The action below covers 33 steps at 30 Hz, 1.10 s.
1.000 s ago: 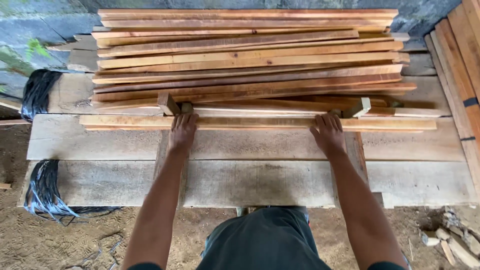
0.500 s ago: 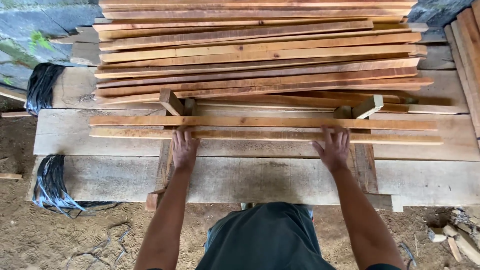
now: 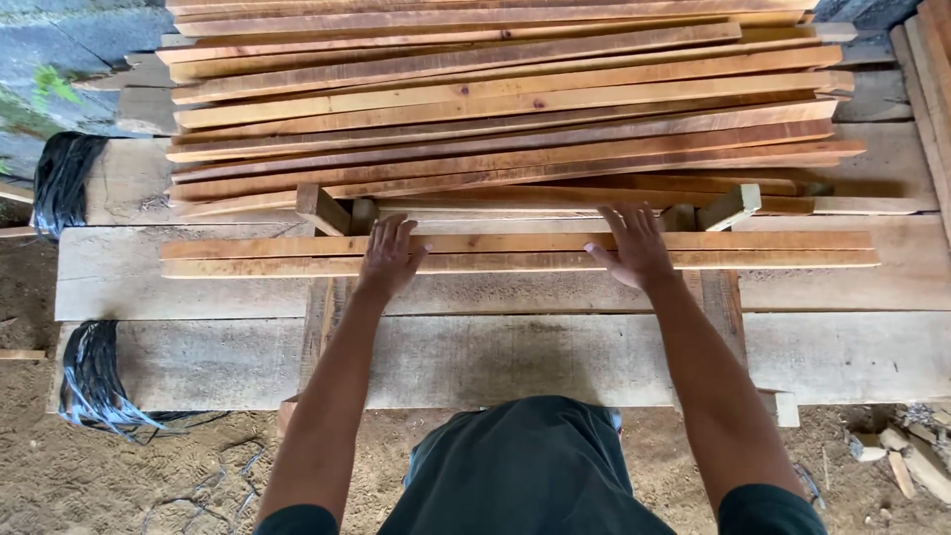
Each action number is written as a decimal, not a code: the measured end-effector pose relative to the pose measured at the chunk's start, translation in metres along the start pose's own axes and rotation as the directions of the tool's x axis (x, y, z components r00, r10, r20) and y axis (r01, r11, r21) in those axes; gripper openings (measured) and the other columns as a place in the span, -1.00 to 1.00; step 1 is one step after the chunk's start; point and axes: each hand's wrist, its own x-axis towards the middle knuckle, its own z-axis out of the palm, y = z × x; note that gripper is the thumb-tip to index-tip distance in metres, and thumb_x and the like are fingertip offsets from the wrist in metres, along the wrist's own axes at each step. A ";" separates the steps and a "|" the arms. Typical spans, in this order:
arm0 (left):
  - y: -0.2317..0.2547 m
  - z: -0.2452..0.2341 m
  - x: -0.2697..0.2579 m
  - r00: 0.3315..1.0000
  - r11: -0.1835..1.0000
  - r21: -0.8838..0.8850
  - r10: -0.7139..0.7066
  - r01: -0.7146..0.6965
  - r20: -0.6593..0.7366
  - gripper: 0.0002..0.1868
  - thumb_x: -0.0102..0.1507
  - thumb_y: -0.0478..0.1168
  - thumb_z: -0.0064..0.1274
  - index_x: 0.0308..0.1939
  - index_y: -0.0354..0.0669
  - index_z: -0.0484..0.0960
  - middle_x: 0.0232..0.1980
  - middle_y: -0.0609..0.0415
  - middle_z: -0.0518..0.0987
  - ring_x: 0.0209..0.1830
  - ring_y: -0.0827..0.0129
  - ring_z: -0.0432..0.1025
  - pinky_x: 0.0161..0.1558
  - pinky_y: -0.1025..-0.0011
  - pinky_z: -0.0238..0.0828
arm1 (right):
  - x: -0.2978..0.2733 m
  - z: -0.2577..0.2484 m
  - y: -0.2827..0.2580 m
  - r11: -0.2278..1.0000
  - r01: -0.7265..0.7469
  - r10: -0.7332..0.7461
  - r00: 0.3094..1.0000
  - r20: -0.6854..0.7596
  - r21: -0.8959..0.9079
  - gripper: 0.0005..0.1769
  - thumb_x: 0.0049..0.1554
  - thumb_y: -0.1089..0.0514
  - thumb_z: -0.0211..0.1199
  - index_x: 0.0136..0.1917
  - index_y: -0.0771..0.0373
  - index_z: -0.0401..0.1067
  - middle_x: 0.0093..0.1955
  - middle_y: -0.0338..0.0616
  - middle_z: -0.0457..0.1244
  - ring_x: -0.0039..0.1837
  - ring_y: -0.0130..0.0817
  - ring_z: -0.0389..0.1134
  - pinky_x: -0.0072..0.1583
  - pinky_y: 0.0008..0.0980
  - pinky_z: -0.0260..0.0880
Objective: Bundling thin wooden planks using wire ties and organizing the stacks on a workbench.
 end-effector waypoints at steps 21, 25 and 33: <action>0.004 0.005 0.001 0.990 0.982 0.183 0.064 -0.041 -0.125 -0.62 0.38 0.19 -0.20 0.00 0.08 0.54 -0.13 0.14 0.56 -0.04 0.23 0.54 0.19 0.13 0.35 | -0.003 0.023 0.004 0.975 0.095 -0.136 0.969 -0.206 -0.200 -0.50 0.23 -0.33 0.07 0.18 0.02 0.47 -0.05 -0.20 0.31 0.04 -0.18 0.42 0.18 -0.15 0.40; 0.000 -0.016 -0.028 0.970 0.955 0.211 0.230 -0.209 -0.082 -0.27 0.19 0.37 0.06 0.15 -0.13 0.49 0.11 -0.06 0.49 0.20 0.09 0.43 0.38 0.02 0.23 | -0.031 0.022 0.003 0.966 0.177 -0.214 0.956 -0.200 -0.188 -0.35 0.07 -0.43 0.21 0.12 0.13 0.39 0.03 -0.07 0.24 0.10 -0.03 0.35 0.26 0.02 0.33; -0.021 -0.042 -0.054 0.946 0.862 0.418 0.324 -0.288 -0.016 -0.63 0.24 -0.02 0.12 0.11 0.07 0.51 -0.01 0.11 0.45 0.10 0.25 0.41 0.35 -0.01 0.23 | -0.057 0.012 0.013 0.912 0.251 -0.305 0.944 -0.126 -0.325 -0.68 0.24 -0.12 0.20 0.12 0.11 0.38 0.01 -0.14 0.19 0.09 -0.15 0.31 0.27 -0.09 0.29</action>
